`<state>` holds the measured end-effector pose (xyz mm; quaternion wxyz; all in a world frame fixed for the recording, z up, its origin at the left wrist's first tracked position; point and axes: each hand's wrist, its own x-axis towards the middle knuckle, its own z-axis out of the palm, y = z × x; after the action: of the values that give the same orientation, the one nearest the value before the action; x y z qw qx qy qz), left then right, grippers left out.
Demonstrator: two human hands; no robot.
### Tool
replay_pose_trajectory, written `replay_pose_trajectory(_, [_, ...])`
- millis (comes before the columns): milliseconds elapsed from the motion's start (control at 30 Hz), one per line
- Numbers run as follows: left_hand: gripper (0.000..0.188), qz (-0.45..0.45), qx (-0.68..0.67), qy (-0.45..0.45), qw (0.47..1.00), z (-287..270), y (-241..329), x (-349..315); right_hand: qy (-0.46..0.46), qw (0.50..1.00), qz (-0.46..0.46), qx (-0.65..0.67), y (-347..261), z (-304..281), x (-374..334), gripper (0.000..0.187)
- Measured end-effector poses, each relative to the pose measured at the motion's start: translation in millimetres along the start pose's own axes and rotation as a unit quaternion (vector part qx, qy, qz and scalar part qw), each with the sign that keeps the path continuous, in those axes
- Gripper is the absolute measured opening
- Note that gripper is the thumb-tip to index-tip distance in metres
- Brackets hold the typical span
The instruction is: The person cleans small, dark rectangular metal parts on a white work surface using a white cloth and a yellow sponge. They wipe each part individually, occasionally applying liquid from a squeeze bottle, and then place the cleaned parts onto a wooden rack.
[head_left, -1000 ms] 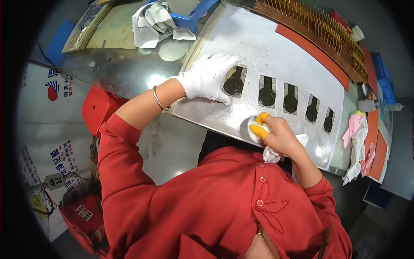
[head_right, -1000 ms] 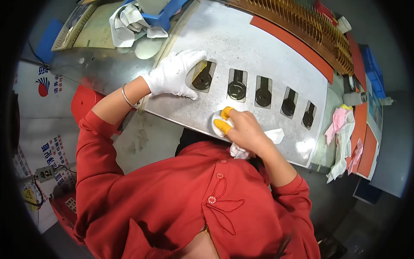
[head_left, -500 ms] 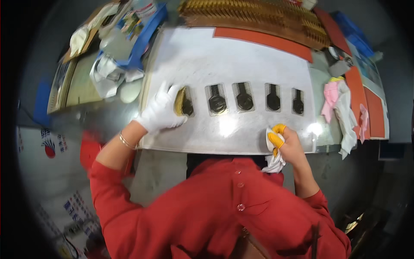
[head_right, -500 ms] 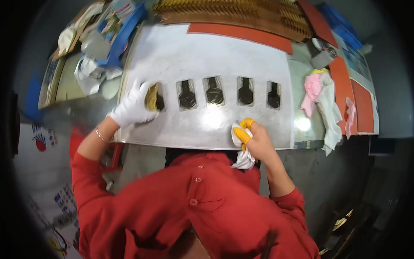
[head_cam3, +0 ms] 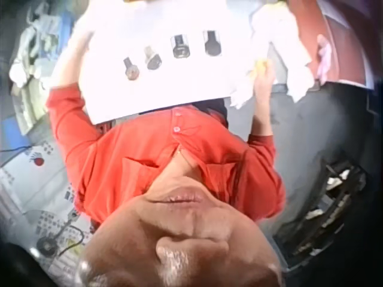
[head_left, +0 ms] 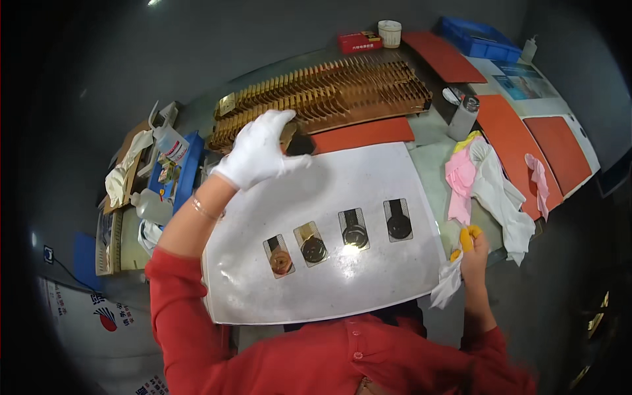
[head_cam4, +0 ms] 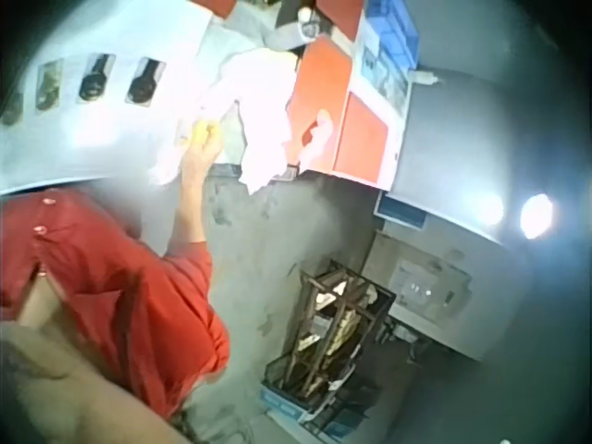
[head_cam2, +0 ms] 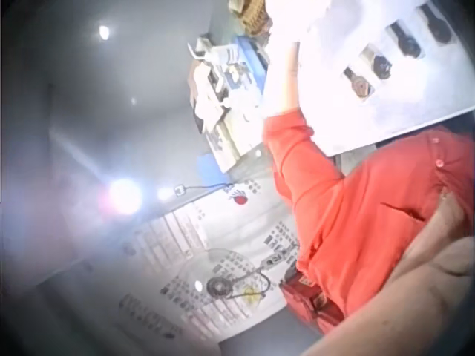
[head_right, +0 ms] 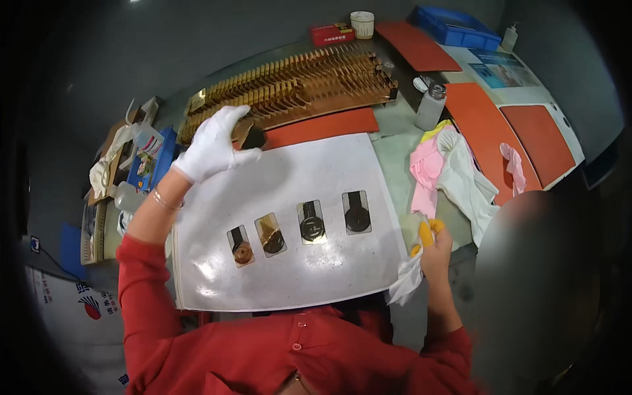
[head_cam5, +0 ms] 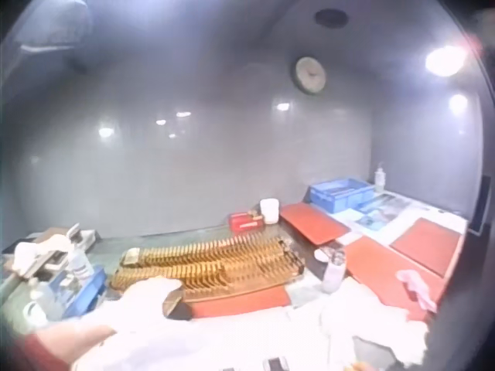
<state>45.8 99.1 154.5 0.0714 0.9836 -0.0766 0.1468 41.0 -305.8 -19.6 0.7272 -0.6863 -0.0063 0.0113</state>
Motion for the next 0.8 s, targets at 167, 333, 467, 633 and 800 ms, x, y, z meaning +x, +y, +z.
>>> replay_pose_trajectory(167, [0.088, -0.052, 0.082, -0.125, 0.987, 46.9, 13.2, 134.3, -0.051, 0.996, 0.0, 0.068, 6.8, -2.4, -0.6, 0.013])
replay_pose_trajectory(333, [0.093, -0.029, 0.114, -0.191, 0.975, 84.8, 17.7, 197.7, -0.069, 0.993, 0.016, 0.095, 3.3, -5.6, -1.7, 0.014])
replay_pose_trajectory(467, [0.095, -0.024, 0.141, -0.237, 0.961, 90.2, 22.2, 217.6, -0.058, 0.994, 0.023, 0.092, 1.0, -6.2, -3.5, 0.013])
replay_pose_trajectory(633, [0.097, -0.01, 0.166, -0.241, 0.956, 91.0, 22.8, 224.9, -0.04, 0.997, 0.013, 0.058, -8.0, 0.5, -1.1, 0.014])
replay_pose_trajectory(800, [0.083, 0.007, 0.171, -0.211, 0.962, 107.1, 18.7, 232.5, -0.03, 0.998, 0.019, 0.049, -6.5, 2.2, 1.7, 0.015])
